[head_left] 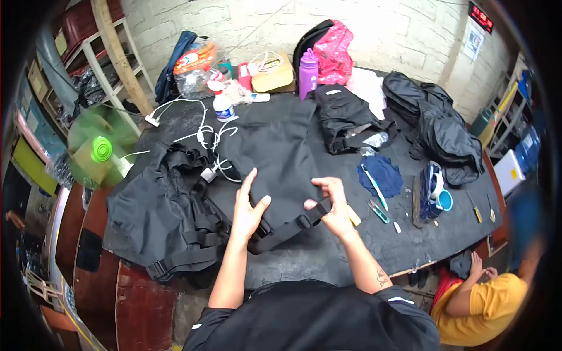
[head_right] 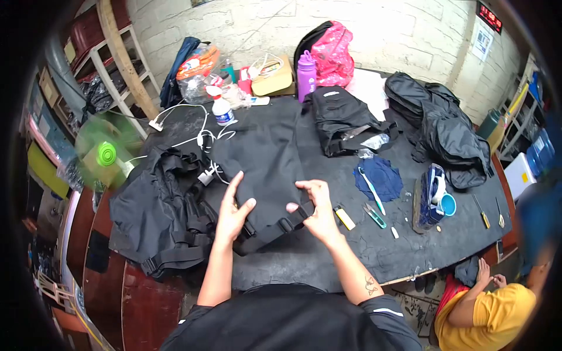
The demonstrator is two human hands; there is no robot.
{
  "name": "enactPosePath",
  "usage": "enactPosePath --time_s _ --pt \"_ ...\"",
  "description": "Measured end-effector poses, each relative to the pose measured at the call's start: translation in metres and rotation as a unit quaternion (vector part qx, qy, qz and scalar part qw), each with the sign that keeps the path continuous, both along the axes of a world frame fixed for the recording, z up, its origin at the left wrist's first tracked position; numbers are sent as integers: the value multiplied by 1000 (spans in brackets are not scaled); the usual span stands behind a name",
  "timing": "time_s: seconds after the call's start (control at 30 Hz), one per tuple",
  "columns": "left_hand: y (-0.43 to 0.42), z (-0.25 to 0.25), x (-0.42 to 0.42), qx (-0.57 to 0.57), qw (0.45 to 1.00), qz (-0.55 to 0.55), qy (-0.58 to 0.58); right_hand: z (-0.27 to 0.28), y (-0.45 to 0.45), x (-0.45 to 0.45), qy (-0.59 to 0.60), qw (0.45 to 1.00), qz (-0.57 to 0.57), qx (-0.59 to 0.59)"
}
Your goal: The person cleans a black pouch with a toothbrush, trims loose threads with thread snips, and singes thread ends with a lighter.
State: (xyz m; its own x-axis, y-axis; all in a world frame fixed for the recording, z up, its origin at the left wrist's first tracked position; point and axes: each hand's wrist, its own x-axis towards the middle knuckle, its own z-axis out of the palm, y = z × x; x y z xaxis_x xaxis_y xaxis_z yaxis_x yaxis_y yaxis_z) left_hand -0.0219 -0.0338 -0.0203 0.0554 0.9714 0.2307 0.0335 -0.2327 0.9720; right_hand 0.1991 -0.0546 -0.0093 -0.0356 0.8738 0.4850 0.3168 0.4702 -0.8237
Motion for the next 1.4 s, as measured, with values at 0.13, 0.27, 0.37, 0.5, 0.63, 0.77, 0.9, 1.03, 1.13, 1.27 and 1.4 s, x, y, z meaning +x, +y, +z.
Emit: enactPosePath --time_s 0.13,0.27,0.37,0.5,0.63,0.77,0.9,1.03,1.13,1.27,1.4 --pt "9 -85 10 -114 993 -26 3 -22 2 89 -165 955 66 -237" --pt "11 -79 18 -169 977 28 129 -88 18 160 -416 769 -455 -167" --pt "17 -87 14 -135 979 26 154 -110 27 179 -393 755 -490 -189" --pt "18 -84 14 -123 975 26 182 -91 38 173 -321 831 -438 -120" --pt "20 -78 14 -143 965 26 218 -32 31 89 -214 916 -314 -131" --pt "22 -80 13 -149 965 21 214 -21 12 35 -299 935 -173 -83" --pt "21 -82 13 -145 963 32 225 -8 -3 13 -409 898 -127 -101" --pt "20 -80 15 -135 956 47 254 9 -11 -21 -485 860 -114 -111" --pt "22 -80 14 -136 958 39 251 -56 24 -42 -534 832 -129 -76" --pt "23 -83 17 -140 948 49 281 -46 6 -56 -650 751 -98 -65" --pt "23 -81 20 -129 947 50 289 -62 30 -58 -608 778 -145 -65"
